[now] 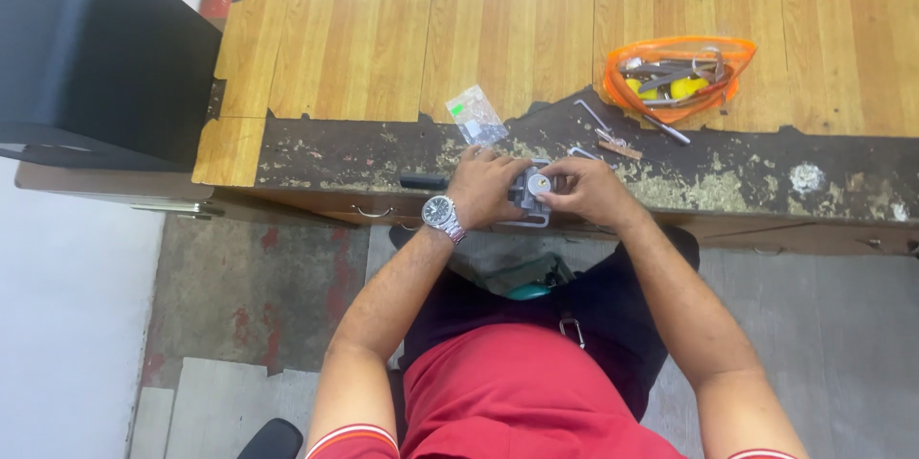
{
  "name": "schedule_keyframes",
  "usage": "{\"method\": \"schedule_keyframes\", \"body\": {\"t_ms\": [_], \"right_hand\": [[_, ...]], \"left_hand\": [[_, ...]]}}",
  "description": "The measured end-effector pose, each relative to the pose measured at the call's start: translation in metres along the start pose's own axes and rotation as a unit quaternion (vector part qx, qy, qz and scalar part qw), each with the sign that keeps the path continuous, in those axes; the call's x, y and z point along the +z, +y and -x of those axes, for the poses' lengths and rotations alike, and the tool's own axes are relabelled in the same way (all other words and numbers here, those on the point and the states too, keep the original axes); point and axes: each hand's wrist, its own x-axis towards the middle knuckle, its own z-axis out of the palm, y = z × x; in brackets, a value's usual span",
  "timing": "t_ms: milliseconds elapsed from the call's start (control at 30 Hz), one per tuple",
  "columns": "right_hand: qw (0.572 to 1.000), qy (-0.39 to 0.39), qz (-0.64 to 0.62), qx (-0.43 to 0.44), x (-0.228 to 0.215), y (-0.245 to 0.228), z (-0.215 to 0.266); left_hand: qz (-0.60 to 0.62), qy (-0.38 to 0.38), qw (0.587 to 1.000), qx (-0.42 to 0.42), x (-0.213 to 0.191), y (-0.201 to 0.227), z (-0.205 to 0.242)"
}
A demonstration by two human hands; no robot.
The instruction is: Picking or decoding a lock cylinder using a specialized locksmith tool on a workbench.
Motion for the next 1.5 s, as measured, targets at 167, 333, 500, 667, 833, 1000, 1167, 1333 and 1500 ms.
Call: {"method": "schedule_keyframes", "body": {"t_ms": [167, 333, 500, 667, 833, 1000, 1167, 1333, 1500], "right_hand": [[1.000, -0.003, -0.004, 0.002, -0.004, 0.002, 0.021], [1.000, -0.012, -0.018, 0.010, -0.012, 0.007, 0.024], [0.999, -0.037, 0.020, 0.008, -0.016, -0.001, 0.024], [0.999, -0.045, 0.004, 0.003, -0.015, 0.006, 0.022], [0.998, -0.062, 0.003, 0.002, -0.013, 0.009, 0.022], [0.996, -0.056, 0.070, -0.029, -0.012, 0.012, 0.017], [0.990, -0.083, 0.106, -0.036, -0.018, -0.003, 0.011], [0.984, -0.112, 0.133, -0.048, -0.021, -0.002, 0.005], [0.980, -0.120, 0.150, -0.051, -0.021, -0.004, 0.003]], "left_hand": [[0.010, -0.008, 1.000, 0.023, 0.007, 0.006, -0.001], [0.011, -0.002, 0.999, 0.039, 0.009, 0.011, -0.003], [0.021, -0.005, 0.999, 0.025, 0.004, 0.016, -0.001], [0.028, -0.023, 0.999, 0.013, 0.002, 0.018, 0.001], [0.036, -0.018, 0.999, 0.009, 0.012, 0.014, 0.001], [0.051, -0.006, 0.999, 0.018, 0.013, 0.010, 0.001], [0.047, -0.003, 0.999, 0.015, 0.018, 0.009, 0.000], [0.049, 0.007, 0.999, 0.013, 0.015, 0.009, 0.001], [0.050, 0.006, 0.999, 0.015, 0.015, 0.009, 0.000]]}}
